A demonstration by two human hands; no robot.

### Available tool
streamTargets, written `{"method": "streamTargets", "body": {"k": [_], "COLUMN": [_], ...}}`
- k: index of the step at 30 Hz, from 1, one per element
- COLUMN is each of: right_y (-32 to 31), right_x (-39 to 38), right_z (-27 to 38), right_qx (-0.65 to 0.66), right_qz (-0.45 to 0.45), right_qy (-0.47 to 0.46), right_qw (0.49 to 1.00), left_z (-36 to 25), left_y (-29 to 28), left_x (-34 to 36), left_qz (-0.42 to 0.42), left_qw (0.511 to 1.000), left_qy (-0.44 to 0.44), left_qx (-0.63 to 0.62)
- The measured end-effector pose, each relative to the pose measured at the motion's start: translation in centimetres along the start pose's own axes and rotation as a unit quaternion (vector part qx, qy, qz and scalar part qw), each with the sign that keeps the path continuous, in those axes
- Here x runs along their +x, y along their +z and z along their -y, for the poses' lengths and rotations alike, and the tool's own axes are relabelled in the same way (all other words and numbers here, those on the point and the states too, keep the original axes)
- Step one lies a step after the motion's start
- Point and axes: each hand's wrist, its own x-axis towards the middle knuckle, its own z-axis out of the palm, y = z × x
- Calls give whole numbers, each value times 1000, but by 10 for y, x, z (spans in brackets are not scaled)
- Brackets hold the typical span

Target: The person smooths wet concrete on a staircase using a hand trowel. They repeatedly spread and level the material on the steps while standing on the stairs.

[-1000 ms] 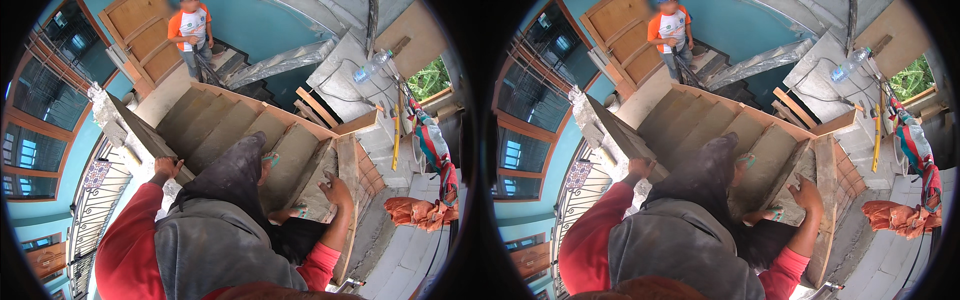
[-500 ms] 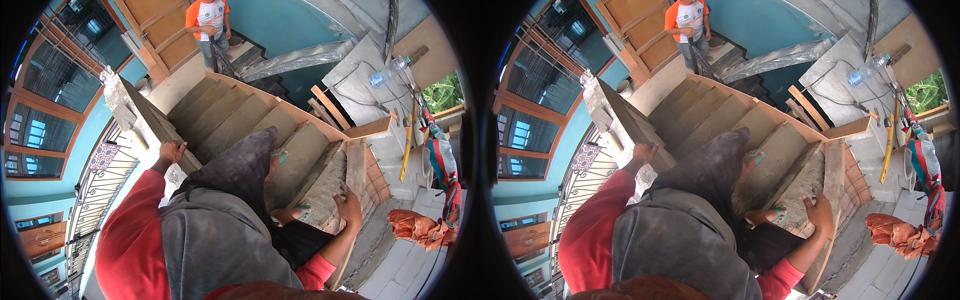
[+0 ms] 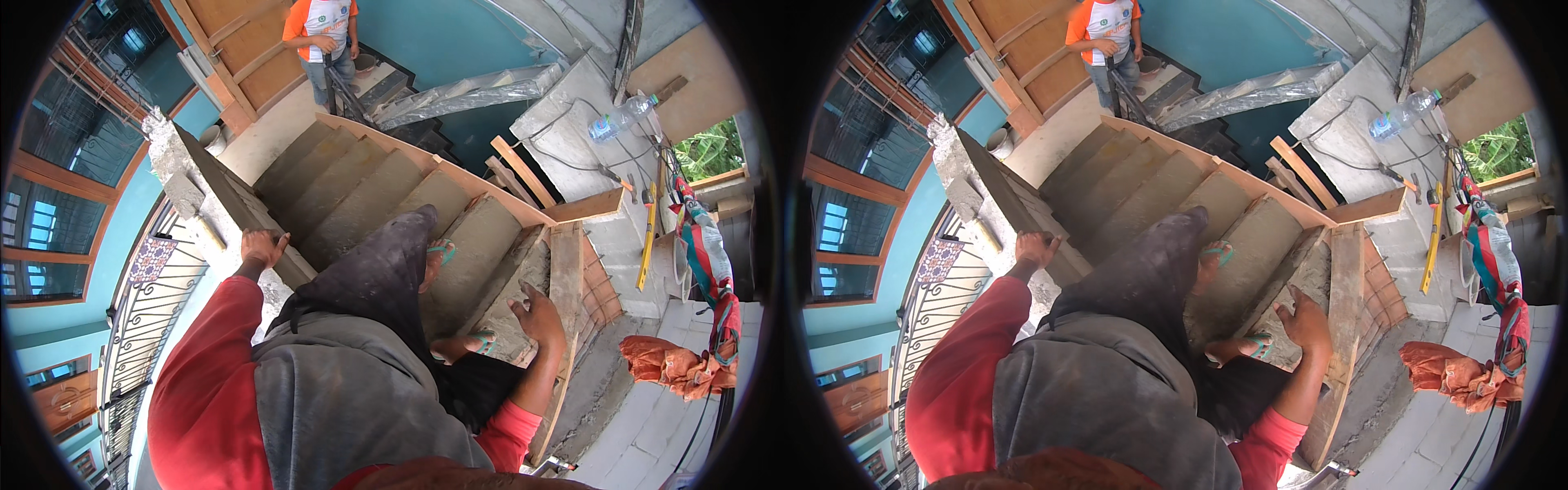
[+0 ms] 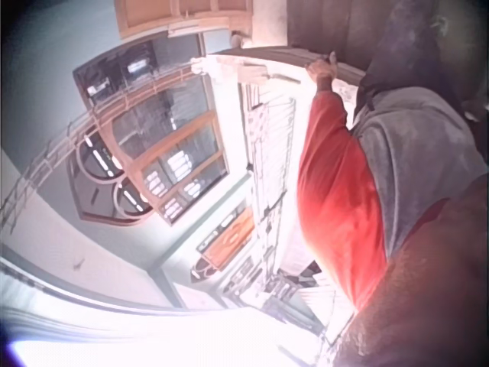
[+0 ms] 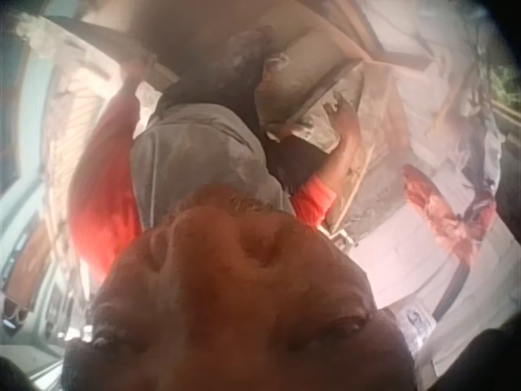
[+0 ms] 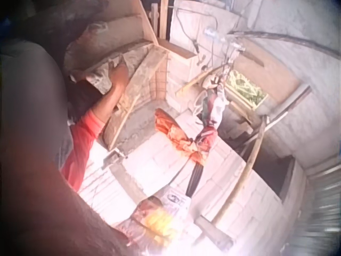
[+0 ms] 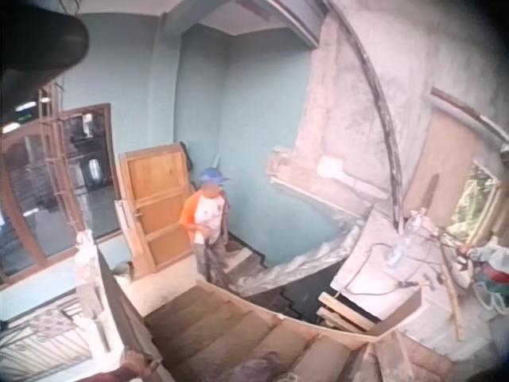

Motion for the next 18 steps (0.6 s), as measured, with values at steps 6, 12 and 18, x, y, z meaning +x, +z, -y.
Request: {"method": "streamTargets", "body": {"k": [6,12,18], "right_y": [1,5,4], "right_x": [11,18,18], "right_z": [16,18,9], "right_qx": [1,-16,-26], "right_qz": [34,30,16], "right_qy": [-16,-42,-35], "right_qw": [999,999,999], "left_z": [-3,-1,-4], "left_y": [-4,1,-3], "left_x": [-1,2,3], "left_qz": [13,21,39], "left_qw": [1000,999,999], "left_qy": [-5,-11,-20], "left_qx": [13,21,33]}}
